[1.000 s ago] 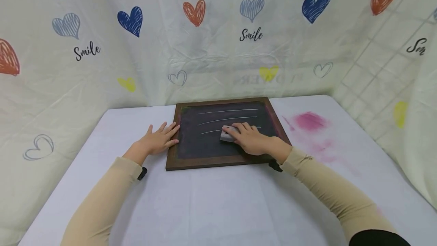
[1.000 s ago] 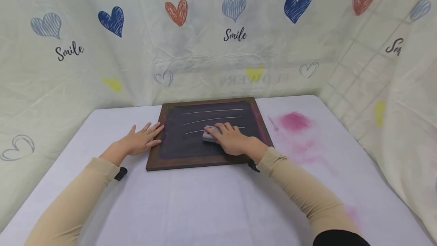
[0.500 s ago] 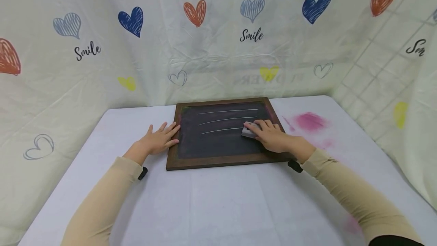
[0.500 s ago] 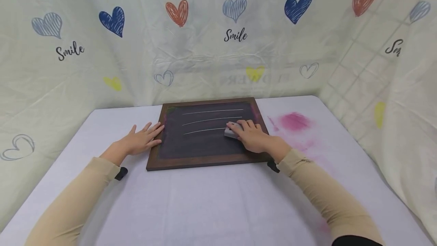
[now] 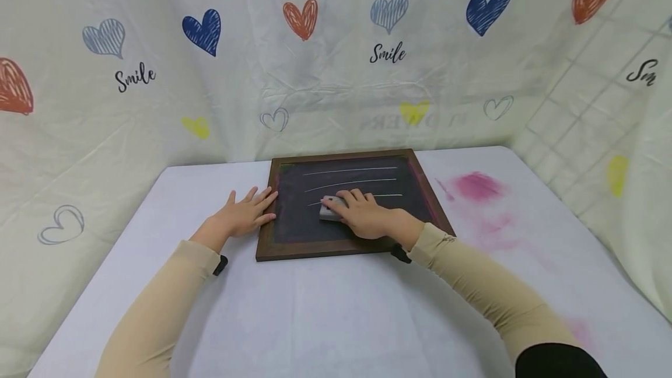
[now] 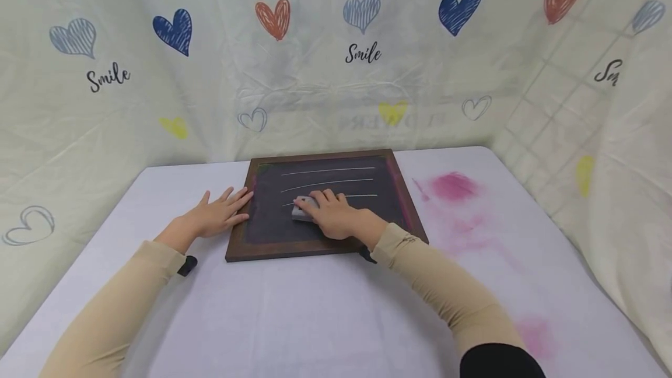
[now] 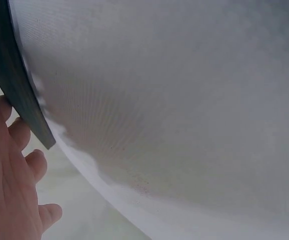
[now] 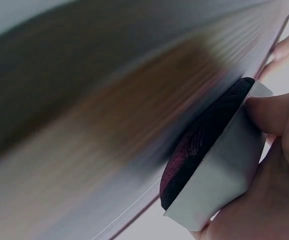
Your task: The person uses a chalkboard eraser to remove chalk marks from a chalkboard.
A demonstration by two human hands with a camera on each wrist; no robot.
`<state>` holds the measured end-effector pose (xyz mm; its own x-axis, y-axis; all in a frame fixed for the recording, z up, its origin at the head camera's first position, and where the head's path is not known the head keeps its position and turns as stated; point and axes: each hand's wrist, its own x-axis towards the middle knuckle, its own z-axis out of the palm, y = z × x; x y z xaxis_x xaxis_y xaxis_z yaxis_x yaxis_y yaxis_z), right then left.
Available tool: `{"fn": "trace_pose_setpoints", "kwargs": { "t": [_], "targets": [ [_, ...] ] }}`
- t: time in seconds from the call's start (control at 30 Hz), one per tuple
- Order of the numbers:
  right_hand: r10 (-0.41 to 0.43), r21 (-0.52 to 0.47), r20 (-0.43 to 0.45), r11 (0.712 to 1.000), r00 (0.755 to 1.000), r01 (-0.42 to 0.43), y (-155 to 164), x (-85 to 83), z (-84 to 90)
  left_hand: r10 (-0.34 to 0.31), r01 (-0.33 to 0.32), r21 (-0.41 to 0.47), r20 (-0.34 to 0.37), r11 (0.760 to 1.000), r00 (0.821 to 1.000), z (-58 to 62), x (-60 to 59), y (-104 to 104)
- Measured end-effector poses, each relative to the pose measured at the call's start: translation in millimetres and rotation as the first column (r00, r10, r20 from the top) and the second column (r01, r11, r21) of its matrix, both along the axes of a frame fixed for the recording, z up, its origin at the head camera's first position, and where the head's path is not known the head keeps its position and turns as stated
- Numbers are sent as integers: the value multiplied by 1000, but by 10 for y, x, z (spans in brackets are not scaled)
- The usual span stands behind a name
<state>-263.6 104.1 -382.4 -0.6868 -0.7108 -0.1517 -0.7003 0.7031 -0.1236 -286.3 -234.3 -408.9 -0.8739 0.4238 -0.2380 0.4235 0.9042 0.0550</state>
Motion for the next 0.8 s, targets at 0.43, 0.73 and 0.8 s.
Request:
{"fn": "trace_pose_setpoints", "kwargs": {
  "t": [0.43,0.73,0.8],
  "targets": [
    [116,137,-49,985,992,-108,-820,160,9,15,-15,-4,7,1000,1000,122,93,32],
    [110,92,-12,990,994,-109,-448,107,21,15,-15,-3,12,1000,1000,122,89,45],
    [95,68,-4,993,995,-95,-240,81,21,5,-5,11,11,1000,1000,128,92,73]
  ]
}}
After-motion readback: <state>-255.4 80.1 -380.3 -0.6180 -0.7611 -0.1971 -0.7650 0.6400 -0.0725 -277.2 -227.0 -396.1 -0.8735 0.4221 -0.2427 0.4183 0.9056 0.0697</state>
